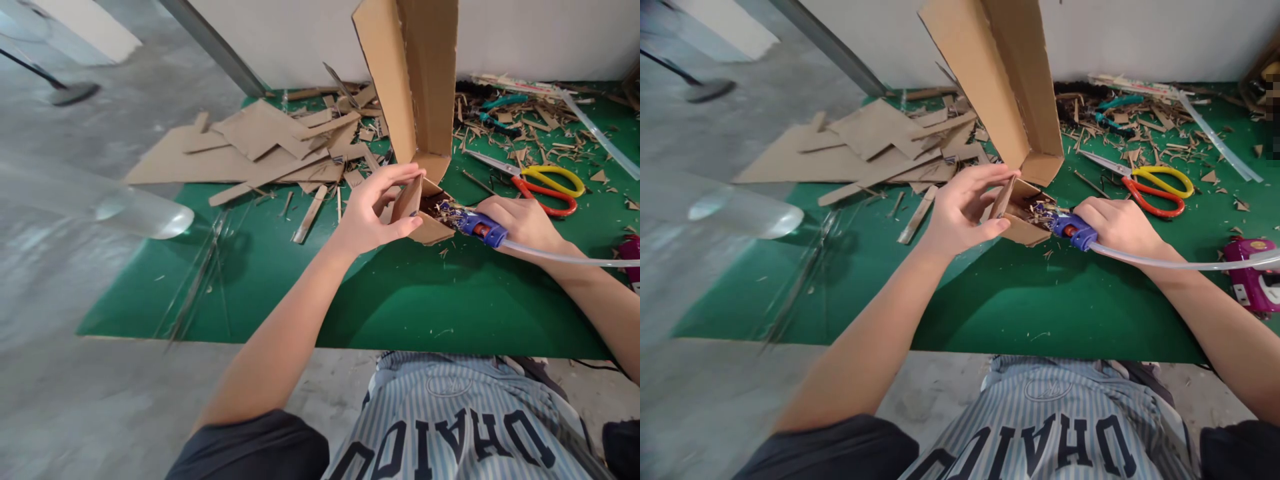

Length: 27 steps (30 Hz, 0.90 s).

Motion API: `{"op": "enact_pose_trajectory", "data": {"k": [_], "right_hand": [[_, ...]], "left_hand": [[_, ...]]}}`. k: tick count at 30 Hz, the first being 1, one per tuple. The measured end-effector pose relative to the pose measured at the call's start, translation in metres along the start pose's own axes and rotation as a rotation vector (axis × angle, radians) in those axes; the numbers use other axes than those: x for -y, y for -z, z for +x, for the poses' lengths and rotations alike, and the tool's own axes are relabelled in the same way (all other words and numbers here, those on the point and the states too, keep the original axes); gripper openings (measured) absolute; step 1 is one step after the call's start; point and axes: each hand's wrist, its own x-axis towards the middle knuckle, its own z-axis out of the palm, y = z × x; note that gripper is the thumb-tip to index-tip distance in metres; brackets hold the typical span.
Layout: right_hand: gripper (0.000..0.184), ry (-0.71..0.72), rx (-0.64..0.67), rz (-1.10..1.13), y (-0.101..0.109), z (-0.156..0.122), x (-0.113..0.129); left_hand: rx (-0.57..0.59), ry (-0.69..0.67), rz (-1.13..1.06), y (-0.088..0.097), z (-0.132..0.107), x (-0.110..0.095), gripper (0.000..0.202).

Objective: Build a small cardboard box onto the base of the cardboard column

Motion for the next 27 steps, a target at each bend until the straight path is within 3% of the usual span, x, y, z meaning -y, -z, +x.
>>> {"op": "enact_pose_trajectory", "data": {"k": [6,12,19,27], "right_hand": [[0.023,0.019,0.021,-0.024,-0.0007,-0.0008,-0.0017],[0.025,0.050,-0.082,-0.071,-0.0015,0.0009,0.0000],[0.028,0.081,-0.100,-0.114,0.0014,0.0035,0.0004],[0.015,0.064,-0.132,-0.086,0.0023,0.0018,-0.0010]], "left_hand": [[0.025,-0.006,0.025,0.0002,-0.0001,0.0004,0.068],[0.013,-0.012,0.032,0.0008,0.0016,0.0007,0.069],[0.012,-0.013,0.044,0.0016,0.0023,0.0006,0.070],[0.014,-0.015,0.036,0.0038,0.0024,0.0009,0.069]]}}
